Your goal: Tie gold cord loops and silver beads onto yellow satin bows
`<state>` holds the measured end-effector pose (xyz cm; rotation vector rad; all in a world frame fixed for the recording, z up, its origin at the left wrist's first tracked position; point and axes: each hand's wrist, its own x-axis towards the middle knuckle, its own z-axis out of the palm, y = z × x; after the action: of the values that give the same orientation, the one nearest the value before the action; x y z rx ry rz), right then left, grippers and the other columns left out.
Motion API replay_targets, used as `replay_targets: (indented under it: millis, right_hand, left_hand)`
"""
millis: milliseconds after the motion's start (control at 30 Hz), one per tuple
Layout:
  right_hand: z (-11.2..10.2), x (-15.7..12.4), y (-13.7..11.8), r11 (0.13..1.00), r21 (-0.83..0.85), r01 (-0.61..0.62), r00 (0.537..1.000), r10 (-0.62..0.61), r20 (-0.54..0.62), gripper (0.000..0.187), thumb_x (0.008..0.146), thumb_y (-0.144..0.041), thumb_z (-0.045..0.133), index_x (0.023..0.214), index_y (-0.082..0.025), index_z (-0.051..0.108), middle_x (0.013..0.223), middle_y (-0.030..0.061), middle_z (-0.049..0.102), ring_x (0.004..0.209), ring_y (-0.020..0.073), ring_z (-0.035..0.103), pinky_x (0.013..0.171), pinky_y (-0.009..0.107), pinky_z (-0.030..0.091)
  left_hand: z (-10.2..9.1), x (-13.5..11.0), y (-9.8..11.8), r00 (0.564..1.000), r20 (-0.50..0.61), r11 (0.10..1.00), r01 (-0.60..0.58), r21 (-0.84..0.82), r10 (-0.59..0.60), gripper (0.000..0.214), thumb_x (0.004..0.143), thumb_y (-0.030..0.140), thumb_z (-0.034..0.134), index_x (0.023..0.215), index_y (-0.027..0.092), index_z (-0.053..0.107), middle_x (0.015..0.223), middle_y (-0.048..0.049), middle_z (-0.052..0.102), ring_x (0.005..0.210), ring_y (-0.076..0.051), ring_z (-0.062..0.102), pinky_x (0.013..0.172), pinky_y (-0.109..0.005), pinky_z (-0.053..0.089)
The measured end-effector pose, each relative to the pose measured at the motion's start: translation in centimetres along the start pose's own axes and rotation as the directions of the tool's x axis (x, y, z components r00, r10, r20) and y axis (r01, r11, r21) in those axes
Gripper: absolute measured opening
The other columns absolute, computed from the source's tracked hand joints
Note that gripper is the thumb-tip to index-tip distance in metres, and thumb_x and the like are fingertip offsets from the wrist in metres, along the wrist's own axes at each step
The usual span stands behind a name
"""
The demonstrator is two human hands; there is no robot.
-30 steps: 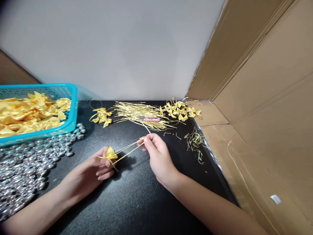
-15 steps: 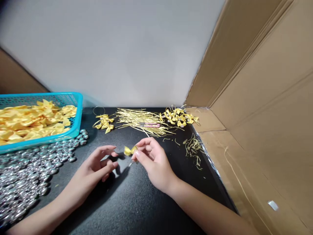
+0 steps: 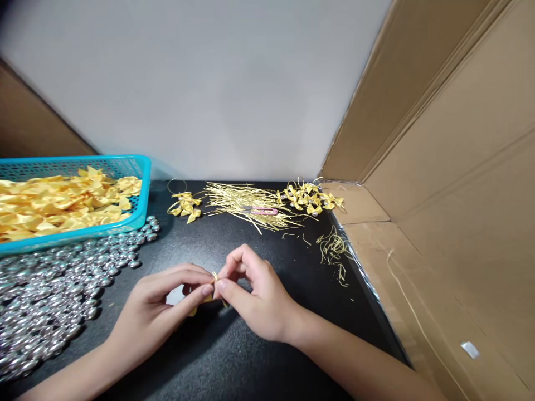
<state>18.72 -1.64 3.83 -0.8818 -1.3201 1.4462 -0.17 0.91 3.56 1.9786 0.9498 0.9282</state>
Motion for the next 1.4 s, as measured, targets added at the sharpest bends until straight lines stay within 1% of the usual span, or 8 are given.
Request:
replay_targets:
  millis: [233, 500, 600, 700, 900, 1133, 1267, 1400]
  right_hand:
    - [-0.23, 0.37, -0.48, 0.998, -0.052, -0.032, 0.994, 0.026, -0.106, 0.016, 0.084, -0.013, 0.059, 0.081, -0.021, 0.046, 0.073, -0.0044, 0.058, 0.066, 0.0103, 0.056, 0.064, 0.025, 0.044]
    - [-0.56, 0.63, -0.56, 0.991, -0.121, -0.051, 0.988, 0.033, -0.149, 0.014, 0.083, -0.015, 0.059, 0.079, -0.021, 0.047, 0.069, -0.0046, 0.056, 0.066, 0.0116, 0.055, 0.066, 0.028, 0.043]
    - [-0.64, 0.70, -0.62, 0.992, -0.112, -0.054, 0.992, 0.040, -0.121, 0.014, 0.084, -0.015, 0.059, 0.080, -0.021, 0.047, 0.070, -0.0045, 0.057, 0.067, 0.0113, 0.055, 0.066, 0.027, 0.043]
    - [-0.50, 0.59, -0.57, 0.994, -0.109, -0.032, 0.997, 0.025, -0.066, 0.014, 0.085, -0.015, 0.058, 0.082, -0.022, 0.046, 0.073, -0.0045, 0.057, 0.069, 0.0108, 0.056, 0.068, 0.026, 0.044]
    - [-0.02, 0.23, -0.49, 0.979, -0.202, -0.014, 1.000, 0.012, -0.009, 0.014, 0.086, -0.013, 0.057, 0.083, -0.021, 0.047, 0.075, -0.0039, 0.059, 0.072, 0.0115, 0.059, 0.072, 0.027, 0.046]
    - [0.25, 0.02, -0.76, 0.960, -0.279, -0.015, 1.000, 0.015, -0.004, 0.014, 0.084, -0.011, 0.055, 0.082, -0.022, 0.047, 0.074, -0.0033, 0.059, 0.071, 0.0124, 0.060, 0.071, 0.027, 0.047]
    - [0.18, 0.18, -0.74, 0.955, -0.287, -0.078, 0.996, 0.060, -0.071, 0.015, 0.083, -0.012, 0.055, 0.079, -0.022, 0.045, 0.071, -0.0041, 0.059, 0.069, 0.0124, 0.060, 0.068, 0.026, 0.046]
    - [-0.07, 0.47, -0.45, 0.940, -0.307, -0.146, 0.982, 0.100, -0.162, 0.016, 0.081, -0.013, 0.055, 0.076, -0.023, 0.043, 0.068, -0.0048, 0.057, 0.067, 0.0129, 0.057, 0.065, 0.026, 0.043]
  left_hand:
    - [-0.52, 0.03, 0.08, 0.994, -0.015, 0.992, 0.113, 0.060, -0.112, 0.017, 0.088, 0.028, 0.062, 0.076, 0.022, 0.073, 0.066, 0.0015, 0.073, 0.056, -0.014, 0.062, 0.055, -0.023, 0.046]
    - [-0.53, 0.16, -0.25, 0.987, -0.016, 0.983, 0.157, -0.097, -0.159, 0.017, 0.092, 0.027, 0.055, 0.080, 0.022, 0.066, 0.082, -0.0004, 0.072, 0.076, -0.015, 0.066, 0.067, -0.023, 0.052]
    - [-0.49, 0.13, -0.38, 0.991, -0.063, 0.991, 0.116, -0.069, -0.120, 0.009, 0.089, 0.024, 0.060, 0.092, 0.024, 0.068, 0.089, 0.0002, 0.071, 0.072, -0.013, 0.064, 0.065, -0.022, 0.052]
    - [-0.36, 0.12, -0.23, 0.996, -0.093, 0.999, 0.002, 0.043, 0.002, 0.012, 0.083, 0.019, 0.068, 0.093, 0.025, 0.071, 0.084, 0.0023, 0.070, 0.062, -0.010, 0.059, 0.058, -0.019, 0.049]
    - [-0.02, -0.02, 0.21, 0.978, -0.072, 0.972, -0.185, 0.144, 0.197, 0.016, 0.083, 0.010, 0.067, 0.090, 0.023, 0.073, 0.080, 0.0007, 0.072, 0.074, -0.013, 0.067, 0.068, -0.021, 0.053]
    - [-0.15, -0.51, 0.09, 0.967, -0.040, 0.943, -0.238, 0.232, 0.253, 0.014, 0.083, 0.008, 0.064, 0.088, 0.021, 0.067, 0.079, -0.0010, 0.071, 0.071, -0.014, 0.066, 0.067, -0.023, 0.051]
    - [-0.29, -0.27, -0.06, 0.964, -0.033, 0.931, -0.244, 0.271, 0.262, 0.013, 0.083, 0.008, 0.061, 0.082, 0.020, 0.063, 0.074, 0.0005, 0.068, 0.066, -0.013, 0.063, 0.064, -0.022, 0.049]
    - [-0.75, 0.05, 0.00, 0.975, -0.080, 0.942, -0.176, 0.285, 0.206, 0.012, 0.083, 0.010, 0.059, 0.077, 0.020, 0.062, 0.068, 0.0023, 0.065, 0.059, -0.012, 0.058, 0.059, -0.022, 0.045]
